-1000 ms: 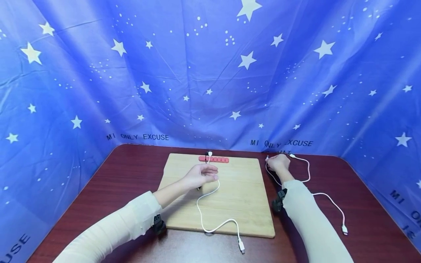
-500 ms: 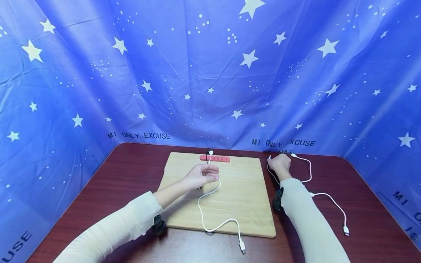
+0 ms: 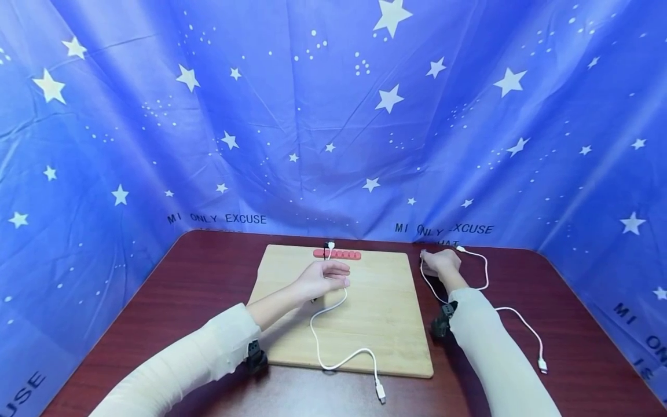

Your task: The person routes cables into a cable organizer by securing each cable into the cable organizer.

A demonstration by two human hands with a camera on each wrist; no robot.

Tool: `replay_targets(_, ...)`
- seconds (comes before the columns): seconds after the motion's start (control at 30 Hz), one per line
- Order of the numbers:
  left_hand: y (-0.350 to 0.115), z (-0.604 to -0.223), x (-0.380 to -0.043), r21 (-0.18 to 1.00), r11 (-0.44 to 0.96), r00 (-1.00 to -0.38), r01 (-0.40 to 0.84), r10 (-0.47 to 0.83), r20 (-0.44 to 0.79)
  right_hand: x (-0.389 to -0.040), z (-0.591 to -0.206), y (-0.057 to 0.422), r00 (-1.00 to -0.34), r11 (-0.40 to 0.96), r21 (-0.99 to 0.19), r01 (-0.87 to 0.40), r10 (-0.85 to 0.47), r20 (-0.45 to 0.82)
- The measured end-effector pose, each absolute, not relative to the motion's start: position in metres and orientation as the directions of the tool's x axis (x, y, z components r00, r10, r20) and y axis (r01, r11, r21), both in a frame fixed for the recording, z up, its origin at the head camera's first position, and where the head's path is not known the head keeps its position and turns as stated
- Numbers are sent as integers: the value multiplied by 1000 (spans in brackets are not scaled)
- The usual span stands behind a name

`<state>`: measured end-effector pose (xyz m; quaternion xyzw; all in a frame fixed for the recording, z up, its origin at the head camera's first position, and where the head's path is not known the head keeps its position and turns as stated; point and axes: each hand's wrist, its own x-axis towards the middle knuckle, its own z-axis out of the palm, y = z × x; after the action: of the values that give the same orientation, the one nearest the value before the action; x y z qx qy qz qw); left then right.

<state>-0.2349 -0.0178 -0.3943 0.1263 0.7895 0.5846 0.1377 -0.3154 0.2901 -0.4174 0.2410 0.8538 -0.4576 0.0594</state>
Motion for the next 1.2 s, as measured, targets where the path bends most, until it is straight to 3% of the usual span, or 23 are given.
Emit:
replay_targets(0.1, -12, -395, -237, 965, 259, -929, 41, 365, -58, -314, -415, 290, -873, 250, -844, 474, 258, -414)
replay_targets(0.17, -8, -396, -238, 968, 245, -929, 46, 366, -49, -312, -415, 290, -875, 193, -858, 476, 206, -439)
replay_targets(0.4, 6, -394, -242, 974, 226, -928, 21, 368, -65, -309, -411, 285, -875, 221, -849, 479, 196, -443)
replay_targets(0.77, 22, -394, -243, 979, 200, -931, -25, 353, -95, -303, -402, 285, -890, 128, -881, 455, 92, -446)
replay_targets(1.03, 27, -393, -246, 976, 213, -935, -40, 338, -112, -297, -393, 282, -884, -94, -882, 461, -129, -449)
replay_targets(1.2, 31, -393, -249, 975, 219, -940, -30, 326, -102, -296, -390, 277, -885, -73, -895, 441, -202, -419)
